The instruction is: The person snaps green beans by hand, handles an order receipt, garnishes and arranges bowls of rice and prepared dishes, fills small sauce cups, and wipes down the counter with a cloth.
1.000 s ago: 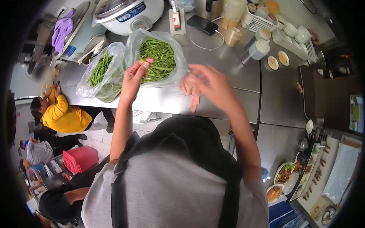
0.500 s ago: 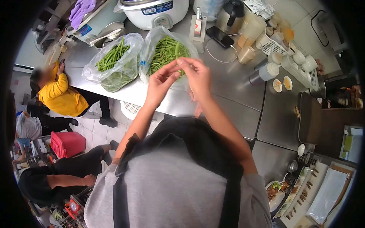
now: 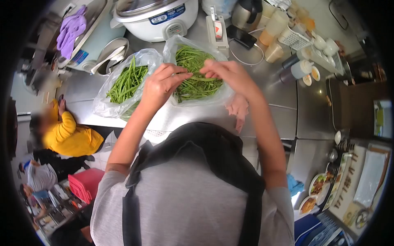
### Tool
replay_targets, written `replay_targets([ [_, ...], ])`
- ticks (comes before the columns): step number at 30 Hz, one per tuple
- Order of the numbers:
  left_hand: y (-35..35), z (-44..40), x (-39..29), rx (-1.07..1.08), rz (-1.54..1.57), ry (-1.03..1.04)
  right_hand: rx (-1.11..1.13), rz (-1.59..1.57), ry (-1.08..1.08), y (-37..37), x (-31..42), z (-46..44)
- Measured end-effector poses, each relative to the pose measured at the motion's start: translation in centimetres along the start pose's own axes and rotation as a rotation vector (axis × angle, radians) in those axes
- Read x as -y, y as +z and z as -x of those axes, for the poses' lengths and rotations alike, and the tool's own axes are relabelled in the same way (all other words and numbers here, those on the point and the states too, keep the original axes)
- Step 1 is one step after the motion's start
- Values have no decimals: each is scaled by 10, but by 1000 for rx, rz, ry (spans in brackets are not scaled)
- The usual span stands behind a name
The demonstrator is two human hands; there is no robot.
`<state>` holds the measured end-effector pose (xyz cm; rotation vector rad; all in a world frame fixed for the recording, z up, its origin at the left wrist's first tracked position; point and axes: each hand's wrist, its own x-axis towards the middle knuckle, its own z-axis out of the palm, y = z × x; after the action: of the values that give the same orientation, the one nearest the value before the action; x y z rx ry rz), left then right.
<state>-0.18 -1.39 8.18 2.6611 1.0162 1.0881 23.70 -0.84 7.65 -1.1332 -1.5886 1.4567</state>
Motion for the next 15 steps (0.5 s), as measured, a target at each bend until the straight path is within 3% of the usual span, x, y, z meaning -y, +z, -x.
replay_targets([
  [1,-2,-1,6,23,6,41,63,87,-20,4,4,-2],
  [2,-3,-1,12,33,35,78,122,190,94,8,10,-3],
  [5,-7,-1,26,31,98,149,133,109,94,34,2,-7],
  [8,-8,3,34,3,113,124,-34,60,67,57,-11,-11],
  [11,-3,12,36,-2,132,28,-215,415,-21,74,-2,-10],
  [15,5,19,40,-19,210,-102,-304,431,-221,81,-15,-10],
])
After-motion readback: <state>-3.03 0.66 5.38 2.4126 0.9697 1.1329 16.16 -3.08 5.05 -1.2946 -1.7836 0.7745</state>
